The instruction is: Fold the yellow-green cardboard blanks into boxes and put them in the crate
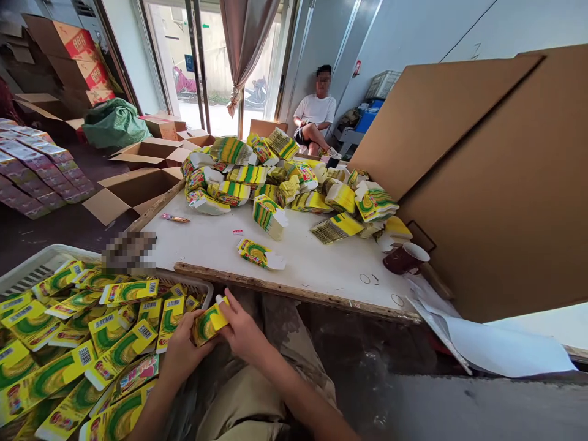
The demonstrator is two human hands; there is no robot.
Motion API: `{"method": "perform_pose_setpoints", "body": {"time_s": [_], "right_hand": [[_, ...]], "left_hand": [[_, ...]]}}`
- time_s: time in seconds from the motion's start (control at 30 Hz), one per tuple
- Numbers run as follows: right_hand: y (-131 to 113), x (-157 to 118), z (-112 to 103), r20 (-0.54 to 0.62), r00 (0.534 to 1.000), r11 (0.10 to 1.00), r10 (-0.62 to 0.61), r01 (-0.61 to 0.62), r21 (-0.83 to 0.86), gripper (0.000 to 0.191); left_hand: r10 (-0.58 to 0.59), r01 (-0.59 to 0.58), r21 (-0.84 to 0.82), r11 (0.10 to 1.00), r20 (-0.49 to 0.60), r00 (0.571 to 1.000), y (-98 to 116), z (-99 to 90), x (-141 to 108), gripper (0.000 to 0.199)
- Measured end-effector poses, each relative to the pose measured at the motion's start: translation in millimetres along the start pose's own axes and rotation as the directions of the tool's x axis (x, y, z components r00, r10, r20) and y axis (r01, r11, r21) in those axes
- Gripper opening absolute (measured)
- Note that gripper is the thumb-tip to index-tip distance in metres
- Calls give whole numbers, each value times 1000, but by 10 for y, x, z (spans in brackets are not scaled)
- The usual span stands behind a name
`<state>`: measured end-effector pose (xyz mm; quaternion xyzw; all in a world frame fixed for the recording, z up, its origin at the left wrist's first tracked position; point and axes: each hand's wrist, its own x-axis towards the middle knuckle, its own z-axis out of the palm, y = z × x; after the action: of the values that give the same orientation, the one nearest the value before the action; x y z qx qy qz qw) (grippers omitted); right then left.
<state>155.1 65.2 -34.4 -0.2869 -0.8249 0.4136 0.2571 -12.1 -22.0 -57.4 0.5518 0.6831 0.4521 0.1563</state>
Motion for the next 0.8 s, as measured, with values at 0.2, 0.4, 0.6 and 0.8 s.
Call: {"method": "perform_pose_setpoints", "body": {"time_s": [0.2, 0.4, 0.6, 0.8], "right_hand": [[-38, -9, -232, 131, 991, 998, -6, 14, -57, 23], [-97, 12, -268, 121, 989, 996, 84, -81, -30, 21], [-150, 55, -101, 40, 995, 987, 94, -98, 129, 50], [-233, 238, -134, 53, 993, 994, 104, -105, 26, 77]], "left_hand": [[21, -18, -26, 1000, 100, 995, 13, -58, 2, 52], [29, -27, -16, 999, 140, 990, 9, -82, 14, 53], [28, -26, -24, 999, 108, 994, 1, -116, 14, 53], [21, -20, -28, 999, 50, 999, -29, -162, 35, 52]]}}
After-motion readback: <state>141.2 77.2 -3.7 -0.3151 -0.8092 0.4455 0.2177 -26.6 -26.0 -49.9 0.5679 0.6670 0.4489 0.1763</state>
